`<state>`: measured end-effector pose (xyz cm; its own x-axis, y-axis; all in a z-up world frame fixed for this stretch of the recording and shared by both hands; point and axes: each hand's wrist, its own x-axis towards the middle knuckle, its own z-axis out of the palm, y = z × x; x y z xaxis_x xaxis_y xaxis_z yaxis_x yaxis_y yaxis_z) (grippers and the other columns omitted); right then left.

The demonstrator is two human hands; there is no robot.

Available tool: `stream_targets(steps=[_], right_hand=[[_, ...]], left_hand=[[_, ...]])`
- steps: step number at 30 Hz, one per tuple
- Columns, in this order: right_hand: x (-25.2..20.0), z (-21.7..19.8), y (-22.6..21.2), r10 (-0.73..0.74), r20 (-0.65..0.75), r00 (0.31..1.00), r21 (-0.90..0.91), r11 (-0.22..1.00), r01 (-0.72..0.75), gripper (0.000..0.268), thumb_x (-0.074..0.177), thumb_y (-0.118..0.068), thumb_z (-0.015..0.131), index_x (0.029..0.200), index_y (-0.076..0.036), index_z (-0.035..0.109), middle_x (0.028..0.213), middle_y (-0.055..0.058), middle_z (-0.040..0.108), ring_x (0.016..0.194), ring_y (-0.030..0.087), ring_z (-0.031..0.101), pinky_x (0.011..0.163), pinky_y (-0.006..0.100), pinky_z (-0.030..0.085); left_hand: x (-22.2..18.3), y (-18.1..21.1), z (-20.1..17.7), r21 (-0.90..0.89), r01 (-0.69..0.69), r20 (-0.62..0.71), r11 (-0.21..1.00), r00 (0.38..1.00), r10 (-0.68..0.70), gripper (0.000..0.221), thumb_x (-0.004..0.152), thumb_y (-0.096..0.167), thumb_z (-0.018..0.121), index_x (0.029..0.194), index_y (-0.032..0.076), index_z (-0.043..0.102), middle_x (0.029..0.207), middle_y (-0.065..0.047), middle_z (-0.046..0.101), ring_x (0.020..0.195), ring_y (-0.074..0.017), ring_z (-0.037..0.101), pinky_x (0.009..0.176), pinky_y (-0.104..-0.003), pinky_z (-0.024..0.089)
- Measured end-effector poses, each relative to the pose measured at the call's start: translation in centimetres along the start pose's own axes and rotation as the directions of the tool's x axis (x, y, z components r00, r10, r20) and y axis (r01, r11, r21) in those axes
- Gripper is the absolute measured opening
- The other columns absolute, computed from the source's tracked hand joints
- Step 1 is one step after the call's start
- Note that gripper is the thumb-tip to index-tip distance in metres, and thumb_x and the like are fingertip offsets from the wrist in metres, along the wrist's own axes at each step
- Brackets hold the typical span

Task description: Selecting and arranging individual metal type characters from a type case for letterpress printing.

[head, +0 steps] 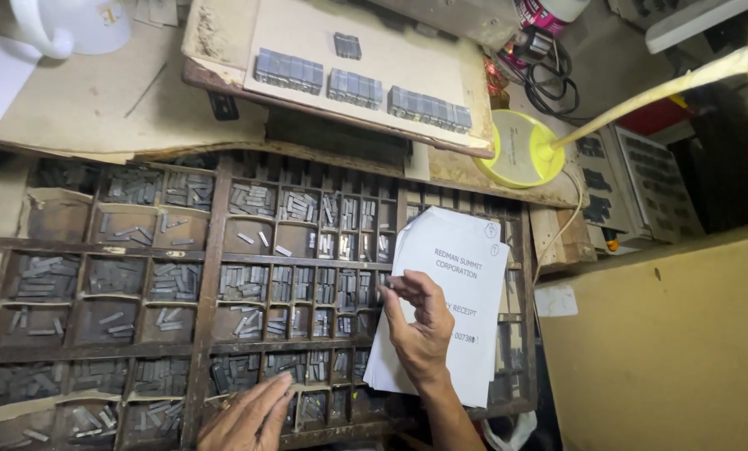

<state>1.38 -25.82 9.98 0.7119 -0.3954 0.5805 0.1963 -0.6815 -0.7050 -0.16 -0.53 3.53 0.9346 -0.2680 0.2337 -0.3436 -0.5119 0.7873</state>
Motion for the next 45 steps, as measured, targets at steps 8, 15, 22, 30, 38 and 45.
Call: stream_targets(steps=[8,15,22,30,38,45], right_hand=[[0.2,0.1,-0.3,-0.067,0.021,0.998,0.005,0.998,0.067,0.049,0.089,0.001,0.077,0.131,0.001,0.052,0.108,0.017,0.074,0.101,0.022,0.077,0.095,0.028,0.065],[0.0,0.3,-0.3,-0.066,0.01,0.998,-0.009,0.998,0.067,0.049,0.088,0.002,0.079,0.13,0.001,0.054,0.107,0.017,0.074,0.1,0.021,0.077,0.094,0.027,0.066],[0.4,0.3,-0.4,-0.122,0.023,0.992,-0.091,0.988,0.123,0.043,0.089,-0.003,0.079,0.127,-0.002,0.058,0.105,0.013,0.075,0.096,0.019,0.077,0.089,0.026,0.066],[1.2,0.7,2.1,-0.111,0.13,0.985,-0.11,0.986,0.126,0.017,0.097,-0.011,0.07,0.112,-0.003,0.067,0.095,0.009,0.071,0.076,0.014,0.067,0.068,0.021,0.06],[0.2,2.4,4.1,-0.081,0.078,0.994,-0.134,0.987,0.091,0.016,0.1,-0.012,0.066,0.113,-0.003,0.067,0.091,0.007,0.069,0.067,0.01,0.063,0.058,0.018,0.06],[-0.1,2.2,4.7,-0.092,0.043,0.995,-0.102,0.99,0.096,0.017,0.099,-0.013,0.067,0.113,-0.004,0.067,0.088,0.005,0.069,0.067,0.01,0.061,0.057,0.018,0.057]], left_hand=[[-0.6,-1.1,0.5,0.048,-0.045,0.09,0.998,0.995,0.041,0.04,0.092,0.032,0.065,0.132,0.034,0.069,0.125,0.013,0.075,0.114,-0.0128,0.073,0.093,-0.036,0.067],[-0.4,-0.9,1.0,0.012,-0.138,-0.075,0.99,0.988,0.139,0.031,0.091,0.026,0.07,0.122,0.025,0.075,0.113,0.008,0.079,0.104,-0.0106,0.076,0.088,-0.03,0.066],[-0.7,-1.1,0.2,-0.001,-0.057,0.115,0.998,0.992,0.057,0.043,0.091,0.028,0.067,0.134,0.032,0.068,0.13,0.011,0.073,0.119,-0.0125,0.071,0.101,-0.035,0.063],[-1.7,-5.1,1.7,0.056,0.053,0.491,0.997,0.868,-0.074,0.053,0.094,0.051,0.056,0.147,0.044,0.052,0.15,0.018,0.055,0.143,-0.0154,0.047,0.126,-0.049,0.037],[-1.7,-5.7,0.8,0.088,-0.076,0.405,0.993,0.914,0.034,0.055,0.091,0.048,0.063,0.145,0.043,0.055,0.143,0.015,0.064,0.132,-0.0129,0.061,0.109,-0.043,0.057],[-1.4,-3.8,0.5,0.216,0.0,0.379,0.976,0.922,-0.083,0.055,0.089,0.047,0.06,0.144,0.048,0.054,0.141,0.016,0.065,0.126,-0.0111,0.063,0.105,-0.039,0.058]])
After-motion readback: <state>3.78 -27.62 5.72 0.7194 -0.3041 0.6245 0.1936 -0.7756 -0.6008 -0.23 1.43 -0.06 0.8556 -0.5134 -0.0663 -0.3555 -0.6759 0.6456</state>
